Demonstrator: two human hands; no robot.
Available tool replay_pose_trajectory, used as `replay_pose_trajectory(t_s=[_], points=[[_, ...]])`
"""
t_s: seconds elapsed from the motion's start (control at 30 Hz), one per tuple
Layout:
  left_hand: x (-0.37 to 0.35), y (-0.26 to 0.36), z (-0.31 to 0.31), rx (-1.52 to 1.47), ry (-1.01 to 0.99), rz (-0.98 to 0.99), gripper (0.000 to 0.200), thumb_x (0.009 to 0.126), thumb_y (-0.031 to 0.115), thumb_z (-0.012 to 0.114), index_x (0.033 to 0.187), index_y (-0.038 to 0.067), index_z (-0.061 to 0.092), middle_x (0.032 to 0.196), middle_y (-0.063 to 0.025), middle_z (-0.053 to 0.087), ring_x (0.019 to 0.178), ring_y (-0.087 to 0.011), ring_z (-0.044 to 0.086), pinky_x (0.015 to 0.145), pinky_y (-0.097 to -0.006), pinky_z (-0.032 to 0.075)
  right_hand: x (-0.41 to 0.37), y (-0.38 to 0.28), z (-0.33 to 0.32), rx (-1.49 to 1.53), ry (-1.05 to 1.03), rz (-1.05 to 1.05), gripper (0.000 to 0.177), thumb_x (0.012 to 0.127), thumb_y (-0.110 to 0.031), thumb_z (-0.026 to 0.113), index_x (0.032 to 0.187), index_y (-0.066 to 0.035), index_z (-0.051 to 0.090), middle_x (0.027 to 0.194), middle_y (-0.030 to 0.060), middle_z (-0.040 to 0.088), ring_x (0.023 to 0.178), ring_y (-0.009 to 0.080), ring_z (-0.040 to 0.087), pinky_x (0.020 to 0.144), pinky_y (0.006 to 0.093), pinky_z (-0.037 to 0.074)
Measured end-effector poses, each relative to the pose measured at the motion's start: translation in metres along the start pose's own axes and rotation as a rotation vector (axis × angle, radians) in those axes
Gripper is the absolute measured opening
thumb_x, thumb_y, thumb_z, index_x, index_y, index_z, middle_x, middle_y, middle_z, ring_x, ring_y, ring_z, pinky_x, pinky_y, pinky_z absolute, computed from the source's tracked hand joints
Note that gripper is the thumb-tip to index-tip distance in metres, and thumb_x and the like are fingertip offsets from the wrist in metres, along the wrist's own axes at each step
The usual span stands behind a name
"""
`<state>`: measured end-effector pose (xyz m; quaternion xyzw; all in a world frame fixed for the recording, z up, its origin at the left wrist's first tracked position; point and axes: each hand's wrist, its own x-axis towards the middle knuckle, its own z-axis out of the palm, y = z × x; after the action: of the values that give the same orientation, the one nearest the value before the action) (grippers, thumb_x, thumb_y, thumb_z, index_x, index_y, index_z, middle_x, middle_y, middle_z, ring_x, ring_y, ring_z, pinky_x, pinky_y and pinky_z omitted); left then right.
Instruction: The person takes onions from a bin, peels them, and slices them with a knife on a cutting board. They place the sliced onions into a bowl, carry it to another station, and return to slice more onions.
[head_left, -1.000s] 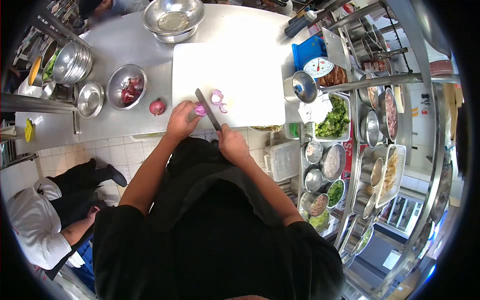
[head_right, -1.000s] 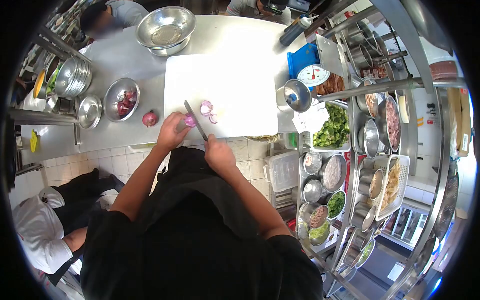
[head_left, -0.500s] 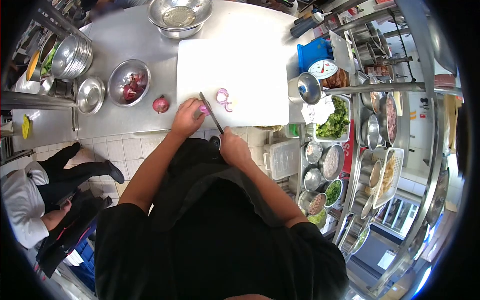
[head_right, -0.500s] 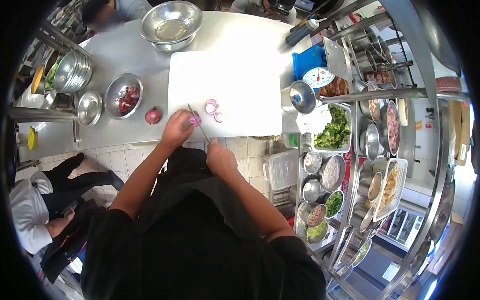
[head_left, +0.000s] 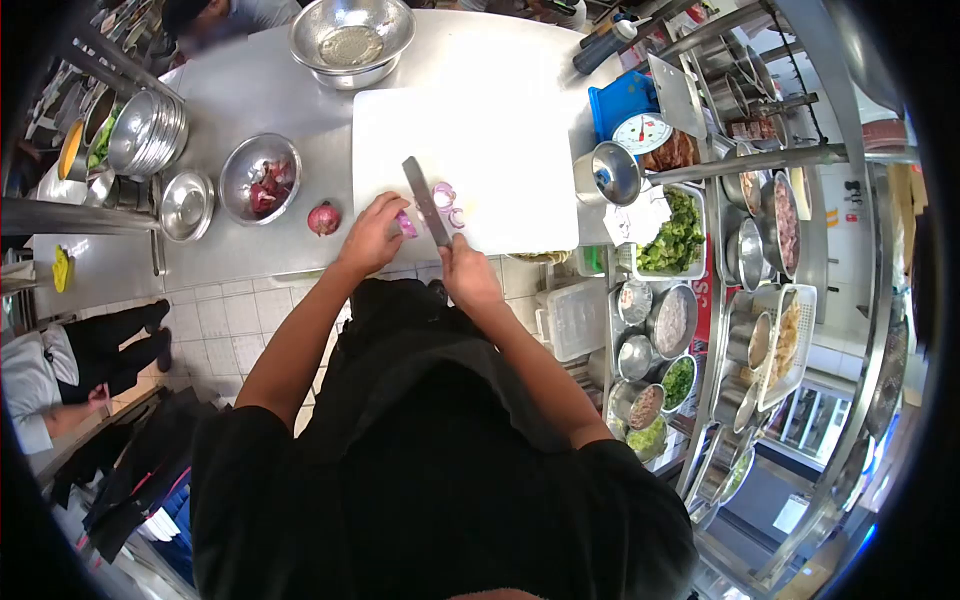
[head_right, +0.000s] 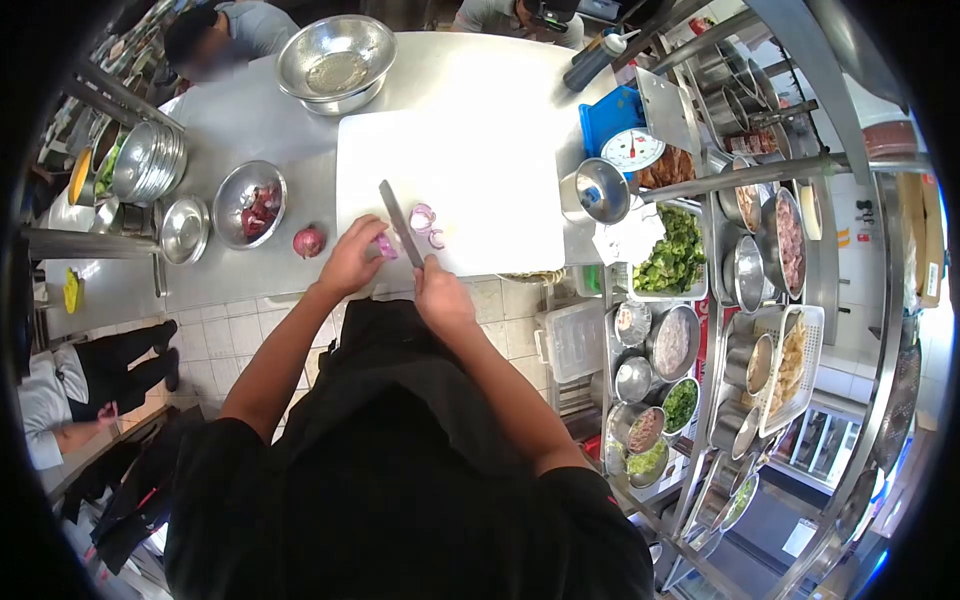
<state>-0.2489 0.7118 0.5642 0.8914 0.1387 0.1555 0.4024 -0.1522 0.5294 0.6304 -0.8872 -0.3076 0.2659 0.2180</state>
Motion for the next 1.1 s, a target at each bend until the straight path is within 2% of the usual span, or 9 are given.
replay_pose_trajectory(t_s=[0.07,0.17,0.27,0.37,0.47,0.53,0.87,0.97,1.1], points=[[0.013,0.003,-0.009,0.127,-0.128,0.055,0.066,0.075,-0.004,0.070,0.137,0.011,0.056,0.139,-0.0182,0.055,0.128,-0.0372,0.054,0.106,-0.0411,0.046,0.000,0.009,-0.009,0.001,0.019,0.015,0.025,0.102,-0.026,0.051,0.103,-0.001,0.052,0.081,0.0315,0.066,0.080,0.0531,0.064,0.072,0.0623,0.048],[0.022,-0.014,-0.010,0.215,-0.286,0.146,0.057,0.075,-0.003,0.071,0.130,0.008,0.061,0.140,-0.0182,0.055,0.127,-0.0364,0.054,0.106,-0.0416,0.046,-0.004,0.020,-0.013,0.025,0.015,0.008,0.026,0.102,-0.027,0.051,0.100,-0.001,0.052,0.081,0.0323,0.065,0.080,0.0533,0.063,0.073,0.0624,0.048],[0.018,-0.016,-0.007,-0.041,-0.251,-0.119,0.050,0.075,0.003,0.072,0.124,0.005,0.064,0.139,-0.0166,0.055,0.131,-0.0366,0.050,0.107,-0.0446,0.044,-0.007,0.027,-0.006,0.042,0.041,0.017,0.026,0.101,-0.026,0.052,0.099,0.000,0.053,0.081,0.0335,0.064,0.081,0.0540,0.062,0.074,0.0624,0.048],[0.003,0.003,-0.002,0.100,0.031,-0.003,0.040,0.075,0.005,0.075,0.114,0.002,0.066,0.126,-0.0157,0.062,0.119,-0.0357,0.056,0.101,-0.0437,0.047,-0.007,0.033,0.000,0.109,0.130,0.013,0.027,0.101,-0.026,0.052,0.102,0.001,0.054,0.081,0.0340,0.064,0.082,0.0546,0.062,0.074,0.0621,0.048],[0.004,0.024,0.007,0.141,0.079,0.062,0.038,0.073,0.009,0.078,0.110,0.005,0.068,0.117,-0.0128,0.064,0.113,-0.0337,0.058,0.097,-0.0437,0.046,-0.015,0.040,-0.004,0.197,0.246,0.044,0.030,0.101,-0.027,0.053,0.108,0.003,0.055,0.083,0.0338,0.064,0.084,0.0547,0.061,0.074,0.0615,0.048],[0.008,0.028,0.017,0.165,0.084,0.113,0.037,0.072,0.011,0.079,0.107,0.007,0.068,0.111,-0.0106,0.065,0.109,-0.0321,0.058,0.095,-0.0433,0.044,-0.014,0.048,-0.013,0.216,0.309,0.081,0.034,0.101,-0.027,0.054,0.113,0.004,0.055,0.085,0.0335,0.064,0.086,0.0541,0.061,0.074,0.0604,0.048],[0.022,0.035,0.047,0.304,0.023,0.150,0.049,0.067,0.016,0.083,0.112,0.010,0.065,0.111,-0.0068,0.065,0.111,-0.0253,0.057,0.093,-0.0426,0.039,-0.038,0.089,-0.027,0.086,0.253,0.155,0.029,0.100,-0.025,0.056,0.099,0.004,0.056,0.084,0.0330,0.065,0.086,0.0533,0.063,0.075,0.0598,0.049],[0.020,0.037,0.031,0.228,0.067,0.129,0.051,0.068,0.015,0.082,0.116,0.009,0.064,0.113,-0.0071,0.065,0.114,-0.0268,0.056,0.095,-0.0435,0.039,-0.059,0.088,-0.015,0.110,0.213,0.119,0.028,0.099,-0.026,0.058,0.096,0.002,0.055,0.079,0.0313,0.065,0.081,0.0529,0.063,0.072,0.0603,0.049],[0.006,0.007,0.004,0.188,-0.053,0.126,0.045,0.072,0.009,0.078,0.115,0.007,0.064,0.117,-0.0098,0.065,0.113,-0.0315,0.058,0.095,-0.0446,0.043,-0.070,0.082,-0.005,0.144,0.120,0.052,0.025,0.098,-0.025,0.059,0.095,-0.001,0.054,0.074,0.0290,0.064,0.073,0.0517,0.063,0.066,0.0595,0.050]])
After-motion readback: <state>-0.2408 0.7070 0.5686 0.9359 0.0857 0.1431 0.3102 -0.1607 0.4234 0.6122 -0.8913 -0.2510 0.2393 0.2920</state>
